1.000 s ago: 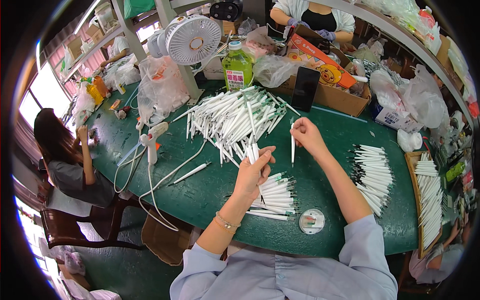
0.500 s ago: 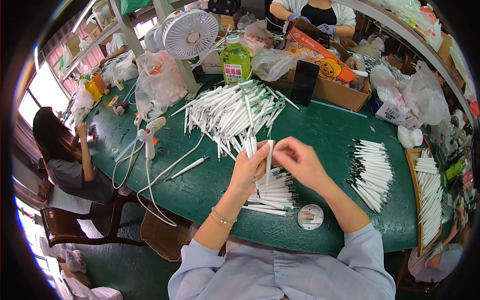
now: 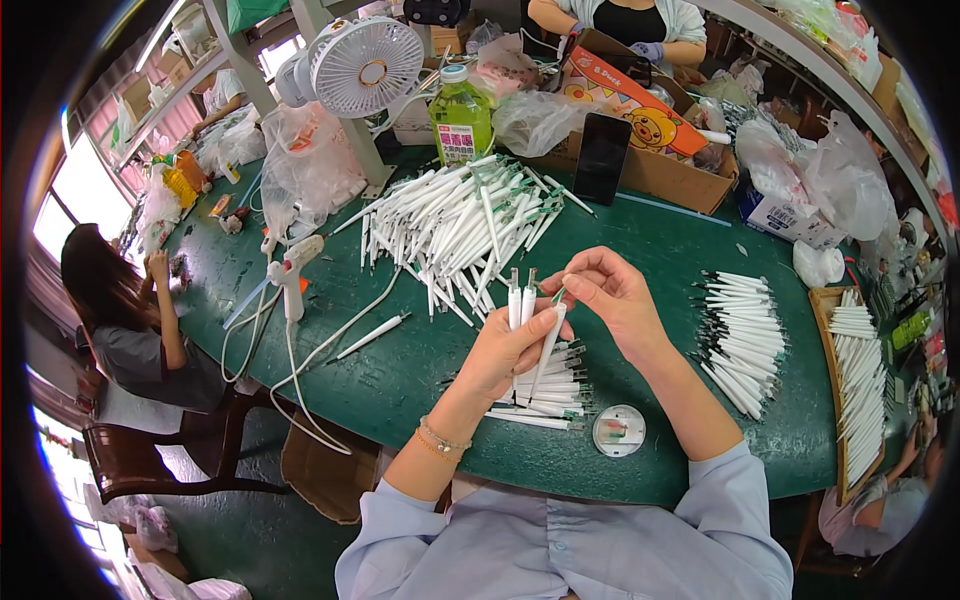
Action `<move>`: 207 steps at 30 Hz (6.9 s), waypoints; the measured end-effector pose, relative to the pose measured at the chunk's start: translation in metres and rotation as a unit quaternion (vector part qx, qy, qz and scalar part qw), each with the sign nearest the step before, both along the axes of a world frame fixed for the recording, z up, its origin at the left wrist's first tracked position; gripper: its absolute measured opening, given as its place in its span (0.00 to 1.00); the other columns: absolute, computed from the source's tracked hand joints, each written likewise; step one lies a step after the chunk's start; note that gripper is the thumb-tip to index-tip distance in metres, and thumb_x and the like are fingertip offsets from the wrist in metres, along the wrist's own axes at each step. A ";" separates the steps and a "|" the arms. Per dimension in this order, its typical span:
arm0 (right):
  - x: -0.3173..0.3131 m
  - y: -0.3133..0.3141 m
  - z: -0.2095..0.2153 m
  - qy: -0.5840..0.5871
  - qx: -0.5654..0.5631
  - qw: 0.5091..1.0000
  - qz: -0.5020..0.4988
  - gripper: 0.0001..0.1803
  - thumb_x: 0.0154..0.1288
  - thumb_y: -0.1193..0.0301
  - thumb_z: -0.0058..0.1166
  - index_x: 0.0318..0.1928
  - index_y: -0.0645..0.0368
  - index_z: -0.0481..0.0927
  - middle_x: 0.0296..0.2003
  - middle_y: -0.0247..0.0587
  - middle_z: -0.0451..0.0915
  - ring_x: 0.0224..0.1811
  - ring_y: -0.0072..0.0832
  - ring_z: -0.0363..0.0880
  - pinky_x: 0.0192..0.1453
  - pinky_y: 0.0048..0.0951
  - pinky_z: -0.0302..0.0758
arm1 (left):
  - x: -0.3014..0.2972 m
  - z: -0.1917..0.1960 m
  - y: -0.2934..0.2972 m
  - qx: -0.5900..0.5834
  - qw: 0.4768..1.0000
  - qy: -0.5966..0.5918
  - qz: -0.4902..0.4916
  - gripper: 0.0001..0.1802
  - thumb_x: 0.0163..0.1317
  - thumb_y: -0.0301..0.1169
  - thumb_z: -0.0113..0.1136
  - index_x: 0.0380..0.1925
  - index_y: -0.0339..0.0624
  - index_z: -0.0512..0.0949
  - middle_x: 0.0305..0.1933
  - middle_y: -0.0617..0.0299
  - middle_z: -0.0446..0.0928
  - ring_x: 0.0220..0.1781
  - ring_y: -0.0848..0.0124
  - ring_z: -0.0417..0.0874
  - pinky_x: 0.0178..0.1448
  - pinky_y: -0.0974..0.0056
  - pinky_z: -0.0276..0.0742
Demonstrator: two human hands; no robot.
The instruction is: The person assembles small white plastic components by hand, grouping them together at a workstation.
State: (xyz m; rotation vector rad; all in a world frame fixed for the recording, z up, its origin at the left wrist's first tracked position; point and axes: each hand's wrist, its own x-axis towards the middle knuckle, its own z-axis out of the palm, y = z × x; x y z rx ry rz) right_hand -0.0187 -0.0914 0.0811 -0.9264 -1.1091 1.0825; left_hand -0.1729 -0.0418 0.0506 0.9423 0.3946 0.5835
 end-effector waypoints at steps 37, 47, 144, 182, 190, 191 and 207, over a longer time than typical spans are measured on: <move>-0.004 -0.011 0.006 -0.031 0.008 0.996 -0.088 0.07 0.56 0.75 0.53 0.34 0.65 0.73 0.28 0.38 0.77 0.31 0.19 0.76 0.32 0.19 0.74 | 0.002 0.003 -0.008 0.088 0.995 0.029 -0.025 0.17 0.62 0.39 0.47 0.37 0.33 0.73 0.26 0.63 0.75 0.16 0.87 0.57 0.20 0.81 0.53; -0.006 -0.011 0.005 -0.061 0.010 0.994 -0.092 0.06 0.55 0.74 0.54 0.33 0.65 0.74 0.26 0.38 0.77 0.30 0.19 0.75 0.32 0.19 0.73 | 0.006 -0.001 -0.010 0.105 0.994 0.037 0.014 0.17 0.61 0.40 0.48 0.35 0.34 0.72 0.25 0.61 0.75 0.15 0.86 0.58 0.19 0.80 0.52; -0.011 -0.013 -0.016 -0.160 0.036 0.974 -0.156 0.09 0.56 0.75 0.53 0.38 0.64 0.76 0.30 0.38 0.80 0.31 0.18 0.76 0.36 0.18 0.72 | 0.001 0.007 0.000 0.095 0.992 0.081 0.033 0.16 0.49 0.24 0.60 0.38 0.29 0.70 0.30 0.55 0.76 0.25 0.76 0.75 0.25 0.76 0.67; 0.067 0.012 -0.010 -0.758 0.052 0.639 -0.121 0.03 0.50 0.75 0.50 0.28 0.59 0.72 0.25 0.39 0.73 0.35 0.34 0.71 0.45 0.35 0.65 | -0.006 -0.007 0.029 -0.094 0.978 -0.031 0.184 0.12 0.57 0.31 0.52 0.42 0.42 0.71 0.20 0.71 0.67 0.18 0.85 0.61 0.16 0.80 0.52; 0.015 -0.012 0.029 -0.651 0.115 0.750 -0.037 0.11 0.50 0.72 0.54 0.36 0.57 0.71 0.26 0.39 0.75 0.32 0.35 0.73 0.48 0.34 0.65 | 0.005 -0.001 -0.001 0.395 0.887 0.146 0.191 0.12 0.50 0.26 0.59 0.36 0.37 0.76 0.33 0.58 0.77 0.35 0.76 0.77 0.39 0.72 0.71; 0.013 -0.013 0.032 -0.634 0.122 0.763 -0.031 0.14 0.49 0.72 0.55 0.39 0.56 0.71 0.28 0.40 0.75 0.33 0.35 0.73 0.48 0.35 0.64 | 0.002 0.004 -0.002 0.378 0.891 0.202 0.149 0.12 0.51 0.26 0.59 0.36 0.36 0.75 0.32 0.59 0.78 0.34 0.76 0.77 0.39 0.72 0.71; 0.011 -0.008 0.022 -0.060 0.044 0.996 -0.051 0.14 0.58 0.78 0.48 0.46 0.65 0.69 0.39 0.44 0.76 0.40 0.26 0.76 0.42 0.23 0.72 | -0.006 0.010 0.005 0.209 0.968 0.097 0.100 0.11 0.55 0.27 0.56 0.37 0.31 0.74 0.32 0.56 0.78 0.34 0.74 0.79 0.40 0.71 0.74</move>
